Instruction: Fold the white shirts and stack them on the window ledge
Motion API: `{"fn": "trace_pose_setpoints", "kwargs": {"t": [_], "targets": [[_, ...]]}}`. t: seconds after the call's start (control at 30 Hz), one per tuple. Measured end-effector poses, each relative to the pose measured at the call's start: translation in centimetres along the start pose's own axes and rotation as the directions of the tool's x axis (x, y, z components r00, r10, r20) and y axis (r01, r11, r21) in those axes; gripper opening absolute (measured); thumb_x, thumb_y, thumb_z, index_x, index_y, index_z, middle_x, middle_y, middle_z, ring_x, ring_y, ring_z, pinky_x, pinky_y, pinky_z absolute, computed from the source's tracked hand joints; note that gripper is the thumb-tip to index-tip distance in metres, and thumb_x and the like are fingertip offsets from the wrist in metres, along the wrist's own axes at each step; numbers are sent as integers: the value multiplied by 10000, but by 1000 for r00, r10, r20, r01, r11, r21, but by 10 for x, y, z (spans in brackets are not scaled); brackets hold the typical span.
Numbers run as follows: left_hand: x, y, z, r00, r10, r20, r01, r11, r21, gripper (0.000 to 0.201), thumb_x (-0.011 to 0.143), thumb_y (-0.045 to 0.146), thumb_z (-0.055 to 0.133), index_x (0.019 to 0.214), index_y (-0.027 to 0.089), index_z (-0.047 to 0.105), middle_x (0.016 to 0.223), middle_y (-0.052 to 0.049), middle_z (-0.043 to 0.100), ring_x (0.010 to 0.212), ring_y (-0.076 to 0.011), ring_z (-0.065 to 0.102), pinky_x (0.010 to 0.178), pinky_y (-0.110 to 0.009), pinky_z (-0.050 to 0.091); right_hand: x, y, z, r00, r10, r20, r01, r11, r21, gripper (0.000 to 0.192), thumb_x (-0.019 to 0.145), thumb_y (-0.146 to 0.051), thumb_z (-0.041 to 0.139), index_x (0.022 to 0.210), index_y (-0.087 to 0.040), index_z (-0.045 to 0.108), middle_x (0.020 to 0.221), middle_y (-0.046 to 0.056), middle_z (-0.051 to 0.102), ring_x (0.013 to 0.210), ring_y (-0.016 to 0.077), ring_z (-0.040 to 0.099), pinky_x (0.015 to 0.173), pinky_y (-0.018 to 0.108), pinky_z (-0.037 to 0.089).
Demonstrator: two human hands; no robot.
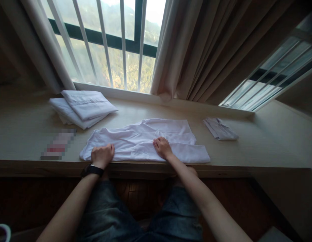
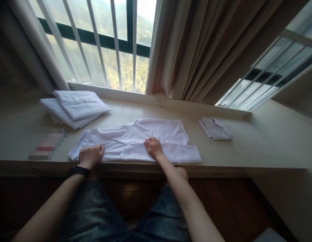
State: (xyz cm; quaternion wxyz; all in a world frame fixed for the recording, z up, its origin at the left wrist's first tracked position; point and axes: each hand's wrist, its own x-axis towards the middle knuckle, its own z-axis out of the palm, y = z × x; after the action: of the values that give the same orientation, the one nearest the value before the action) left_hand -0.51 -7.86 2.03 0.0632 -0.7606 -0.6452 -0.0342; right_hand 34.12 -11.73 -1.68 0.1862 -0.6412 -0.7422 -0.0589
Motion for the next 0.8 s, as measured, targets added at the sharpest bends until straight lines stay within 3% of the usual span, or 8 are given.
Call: {"fn": "trace_pose_setpoints", "kwargs": {"t": [0.13, 0.23, 0.33, 0.43, 0.5, 0.63, 0.8], "targets": [[0, 10, -9, 999, 11, -53, -8, 999, 49, 439, 984, 285, 288, 964, 119, 693, 865, -192, 692, 905, -356, 641, 811, -466, 396, -23, 56, -12, 997, 58, -58, -65, 991, -119, 373, 1040, -378, 380, 1227, -203, 651, 1262, 118, 628, 1220, 271, 498, 1115, 435, 303], [-2, 33, -20, 982, 121, -147, -124, 992, -11, 396, 970, 215, 310, 1059, 122, 685, 1022, -197, 690, 1025, -356, 615, 868, -487, 408, -47, 110, -27, 966, 198, -167, -226, 960, -163, 412, 1034, -371, 357, 1259, -184, 647, 1335, 133, 612, 1318, 295, 447, 1151, 479, 261], [-2, 69, -22, 925, 302, -230, -345, 922, -177, 414, 996, 293, 351, 1275, 179, 636, 1277, -163, 648, 1197, -317, 575, 981, -455, 420, -79, 161, -44, 872, 395, -291, -447, 884, -138, 467, 1021, -388, 333, 1259, -134, 644, 1306, 172, 625, 1280, 299, 493, 1124, 463, 322], [-3, 99, -10, 841, 469, -271, -531, 812, -244, 475, 1016, 366, 359, 1464, 295, 500, 1540, -66, 472, 1427, -299, 401, 1135, -479, 329, -115, 198, -55, 721, 602, -343, -655, 754, -51, 532, 994, -434, 333, 1292, -95, 612, 1264, 207, 640, 1201, 315, 560, 1058, 461, 404], [-3, 110, 4, 817, 524, -241, -573, 781, -246, 488, 1021, 389, 359, 1494, 336, 464, 1582, -35, 416, 1476, -311, 334, 1176, -533, 268, -135, 210, -57, 672, 673, -309, -701, 713, 28, 565, 979, -468, 328, 1317, -100, 592, 1263, 205, 646, 1169, 313, 589, 1019, 450, 443], [-3, 111, 26, 814, 550, -187, -581, 775, -249, 505, 1019, 414, 361, 1505, 320, 460, 1586, -49, 404, 1472, -314, 352, 1202, -558, 229, -156, 211, -54, 700, 677, -229, -659, 735, 157, 563, 934, -514, 391, 1318, -153, 587, 1250, 160, 669, 1093, 295, 633, 941, 409, 491], [-2, 108, 27, 804, 561, -197, -594, 764, -251, 531, 1018, 415, 354, 1528, 291, 428, 1583, -53, 403, 1476, -313, 346, 1208, -564, 231, -153, 206, -54, 600, 733, -321, -738, 662, 133, 532, 925, -459, 416, 1330, -143, 555, 1102, 168, 695, 955, 302, 648, 836, 407, 496]]}}
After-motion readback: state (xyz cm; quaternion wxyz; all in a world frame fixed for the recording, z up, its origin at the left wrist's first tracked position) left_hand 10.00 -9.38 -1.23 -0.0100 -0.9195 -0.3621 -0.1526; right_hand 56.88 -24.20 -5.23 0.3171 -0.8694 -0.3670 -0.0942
